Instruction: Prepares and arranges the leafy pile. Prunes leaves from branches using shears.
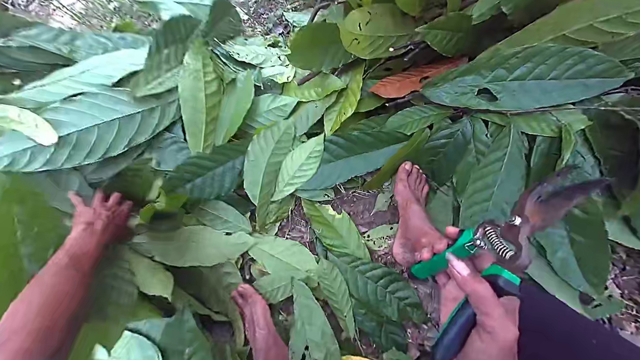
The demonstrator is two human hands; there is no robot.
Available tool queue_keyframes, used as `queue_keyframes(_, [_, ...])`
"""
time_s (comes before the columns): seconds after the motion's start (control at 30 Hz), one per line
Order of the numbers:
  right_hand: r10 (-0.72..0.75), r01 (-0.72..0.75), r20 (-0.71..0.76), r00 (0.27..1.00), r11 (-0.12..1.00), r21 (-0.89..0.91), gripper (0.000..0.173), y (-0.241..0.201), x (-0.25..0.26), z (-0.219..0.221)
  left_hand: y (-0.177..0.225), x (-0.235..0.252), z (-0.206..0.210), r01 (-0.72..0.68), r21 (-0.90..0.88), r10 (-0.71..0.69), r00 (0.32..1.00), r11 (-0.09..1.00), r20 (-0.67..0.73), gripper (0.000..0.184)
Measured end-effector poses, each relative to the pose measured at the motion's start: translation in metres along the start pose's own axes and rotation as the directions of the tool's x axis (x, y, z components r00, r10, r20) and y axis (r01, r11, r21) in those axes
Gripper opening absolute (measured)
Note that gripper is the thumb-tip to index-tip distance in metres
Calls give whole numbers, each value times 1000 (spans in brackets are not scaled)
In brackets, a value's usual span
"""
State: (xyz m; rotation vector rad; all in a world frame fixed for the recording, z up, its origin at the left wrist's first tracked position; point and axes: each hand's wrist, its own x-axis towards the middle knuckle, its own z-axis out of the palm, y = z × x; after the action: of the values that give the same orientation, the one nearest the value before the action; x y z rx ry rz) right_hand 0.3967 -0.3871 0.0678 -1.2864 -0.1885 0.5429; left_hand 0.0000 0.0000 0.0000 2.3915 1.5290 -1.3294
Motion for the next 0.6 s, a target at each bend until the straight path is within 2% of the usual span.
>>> queue_keyframes(0.07, [23, -22, 24, 999, 1000, -20, 35, 6, -3, 7, 46, -11, -39, -29, 15, 26, 984, 999, 178, 62])
queue_keyframes(0.1, [24, -23, 45, 999, 999, -28, 37, 9, -6, 8, 81, -21, -59, -86, 5, 82, 973, 996, 215, 66])
queue_keyframes(0.13, [28, -25, 57, 998, 999, -48, 38, 11, -9, 11, 120, -35, -82, -174, -40, 179, 967, 984, 183, 66])
queue_keyframes(0.17, [35, -30, 59, 998, 997, -75, 41, 11, -11, 14, 157, -45, -101, -304, -96, 311, 948, 948, 72, 60])
queue_keyframes(0.2, [39, -33, 59, 997, 994, -104, 42, 11, -13, 15, 192, -43, -112, -468, -132, 461, 884, 874, -78, 53])
queue_keyframes(0.23, [38, -30, 56, 998, 990, -138, 43, 10, -15, 16, 227, -38, -122, -615, -130, 581, 782, 778, -227, 51])
queue_keyframes(0.27, [31, -23, 46, 998, 985, -172, 43, 9, -17, 16, 262, -30, -130, -738, -94, 669, 652, 668, -357, 51])
queue_keyframes(0.3, [26, -18, 39, 999, 980, -197, 43, 7, -17, 15, 298, -19, -135, -830, -33, 732, 509, 557, -453, 55])
queue_keyframes(0.33, [25, -17, 33, 999, 976, -217, 43, 4, -17, 13, 329, -6, -138, -878, 34, 767, 398, 478, -504, 61])
queue_keyframes(0.37, [24, -17, 27, 999, 973, -232, 45, 1, -17, 12, 353, 10, -138, -888, 74, 775, 351, 453, -526, 66])
queue_keyframes(0.4, [19, -13, 23, 1000, 971, -239, 47, -2, -16, 11, 367, 28, -134, -872, 72, 754, 374, 484, -541, 66])
queue_keyframes(0.43, [13, -7, 20, 1000, 971, -239, 47, -4, -16, 9, 370, 49, -124, -824, 32, 698, 459, 566, -550, 64])
queue_keyframes(0.47, [3, 1, 17, 1000, 973, -231, 48, -5, -15, 6, 361, 68, -111, -739, -35, 610, 582, 673, -538, 61])
queue_keyframes(0.5, [-8, 10, 11, 1000, 975, -222, 48, -7, -14, 3, 343, 80, -103, -619, -113, 509, 724, 778, -466, 60])
queue_keyframes(0.53, [-18, 18, 2, 1000, 977, -214, 48, -8, -12, 1, 319, 90, -98, -496, -181, 403, 831, 849, -383, 61])
queue_keyframes(0.57, [-32, 29, -10, 999, 978, -208, 48, -7, -9, -1, 294, 96, -99, -383, -209, 317, 903, 900, -290, 61])
queue_keyframes(0.6, [-38, 32, -25, 999, 978, -204, 47, -3, -7, -3, 273, 98, -104, -288, -200, 246, 947, 937, -208, 58])
